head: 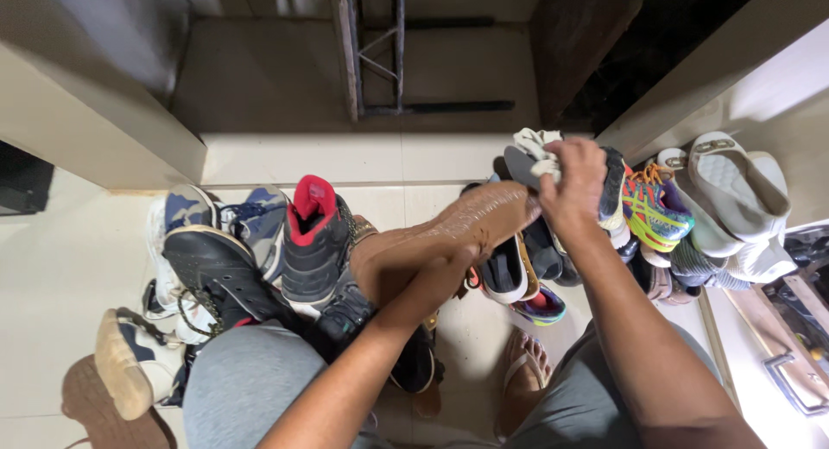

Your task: The person sits on the floor and wipes multiple shoes with a cloth, handling sneakers, sandals, and slip-ons one at a time. The person wipes the uppers and soles, then places each shoe back among the others.

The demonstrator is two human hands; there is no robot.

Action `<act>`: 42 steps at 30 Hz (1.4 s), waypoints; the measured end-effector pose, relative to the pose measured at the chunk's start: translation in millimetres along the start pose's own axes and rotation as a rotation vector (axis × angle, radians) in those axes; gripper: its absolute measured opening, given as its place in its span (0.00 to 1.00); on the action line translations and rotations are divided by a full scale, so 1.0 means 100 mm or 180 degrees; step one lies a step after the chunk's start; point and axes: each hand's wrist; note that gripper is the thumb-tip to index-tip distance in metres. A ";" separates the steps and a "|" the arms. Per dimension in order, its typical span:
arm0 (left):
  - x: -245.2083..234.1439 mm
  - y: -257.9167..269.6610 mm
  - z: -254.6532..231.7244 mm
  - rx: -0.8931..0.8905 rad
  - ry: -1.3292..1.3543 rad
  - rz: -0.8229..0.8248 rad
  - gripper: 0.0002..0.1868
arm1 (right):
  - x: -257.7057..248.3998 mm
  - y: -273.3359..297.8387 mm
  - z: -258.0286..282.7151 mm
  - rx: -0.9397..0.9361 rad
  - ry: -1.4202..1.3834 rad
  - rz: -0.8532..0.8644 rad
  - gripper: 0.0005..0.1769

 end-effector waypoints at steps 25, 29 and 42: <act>-0.74 -0.70 0.46 0.1959 -0.2032 -0.1283 0.15 | 0.40 0.06 1.03 -0.0345 -0.1693 0.0361 0.32; -0.67 -0.45 0.20 0.0183 0.0046 -0.0184 0.12 | 0.52 0.03 1.01 -0.0663 -0.1886 0.0342 0.37; -0.65 0.14 -0.67 -0.0028 0.3203 0.0731 0.18 | 0.86 0.52 1.32 0.0087 -0.1435 -0.0053 0.35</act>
Point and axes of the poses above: each hand's wrist, its own y-axis away from the middle knuckle, its own x-axis out of the palm, z = x × y, and after that the axes turned 15 degrees about -x, right-handed
